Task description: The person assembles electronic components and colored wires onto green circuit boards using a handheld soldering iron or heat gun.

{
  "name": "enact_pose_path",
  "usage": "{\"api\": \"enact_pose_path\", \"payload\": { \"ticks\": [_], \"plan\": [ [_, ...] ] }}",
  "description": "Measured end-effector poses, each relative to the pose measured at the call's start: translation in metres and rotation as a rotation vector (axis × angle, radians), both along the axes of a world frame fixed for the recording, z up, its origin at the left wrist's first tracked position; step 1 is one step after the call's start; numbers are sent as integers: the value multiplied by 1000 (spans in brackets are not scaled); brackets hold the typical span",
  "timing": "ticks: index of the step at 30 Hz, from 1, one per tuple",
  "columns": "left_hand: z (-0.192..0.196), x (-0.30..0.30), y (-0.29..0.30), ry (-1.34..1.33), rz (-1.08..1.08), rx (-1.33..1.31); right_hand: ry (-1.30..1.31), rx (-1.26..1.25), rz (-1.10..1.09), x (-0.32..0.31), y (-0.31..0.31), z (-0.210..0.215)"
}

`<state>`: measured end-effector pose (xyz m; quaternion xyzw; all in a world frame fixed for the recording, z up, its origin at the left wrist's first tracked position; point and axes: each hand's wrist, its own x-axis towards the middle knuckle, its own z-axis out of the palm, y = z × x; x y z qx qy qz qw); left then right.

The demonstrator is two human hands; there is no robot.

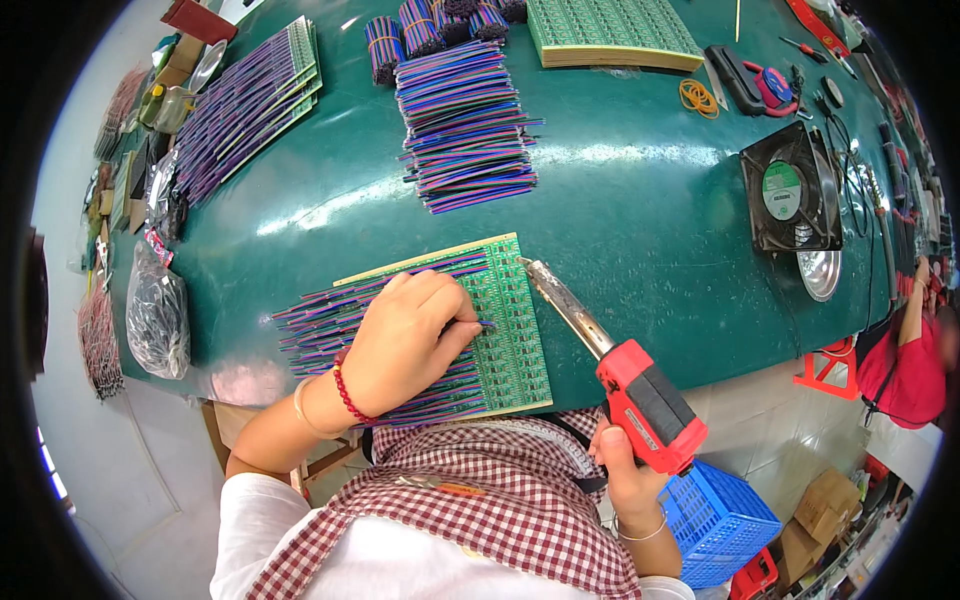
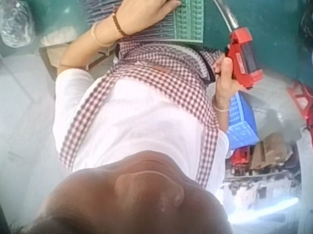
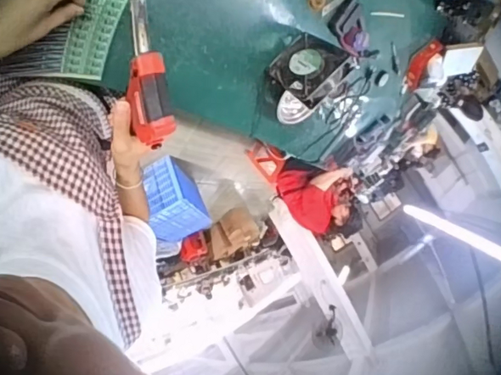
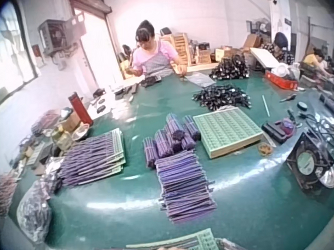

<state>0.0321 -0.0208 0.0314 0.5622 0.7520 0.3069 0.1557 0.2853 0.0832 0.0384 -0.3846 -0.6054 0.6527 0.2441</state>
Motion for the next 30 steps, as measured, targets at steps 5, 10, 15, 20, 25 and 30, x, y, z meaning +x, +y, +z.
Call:
{"api": "enact_pose_path", "payload": {
  "ticks": [5,10,15,20,25,30],
  "plan": [
    [-5,-4,9,76,40,181,-18,4,7,4,3,2],
    [-24,-9,11,158,3,232,-27,6,8,6,0,-3],
    [-30,-10,10,198,-4,223,-59,2,108,5,3,-7],
    [-35,-10,11,177,22,238,-51,5,119,2,4,-12],
    [-34,-10,11,168,25,243,-53,23,130,2,6,-14],
    [-33,-10,12,147,25,251,-100,109,178,7,8,-22]
  ]
}}
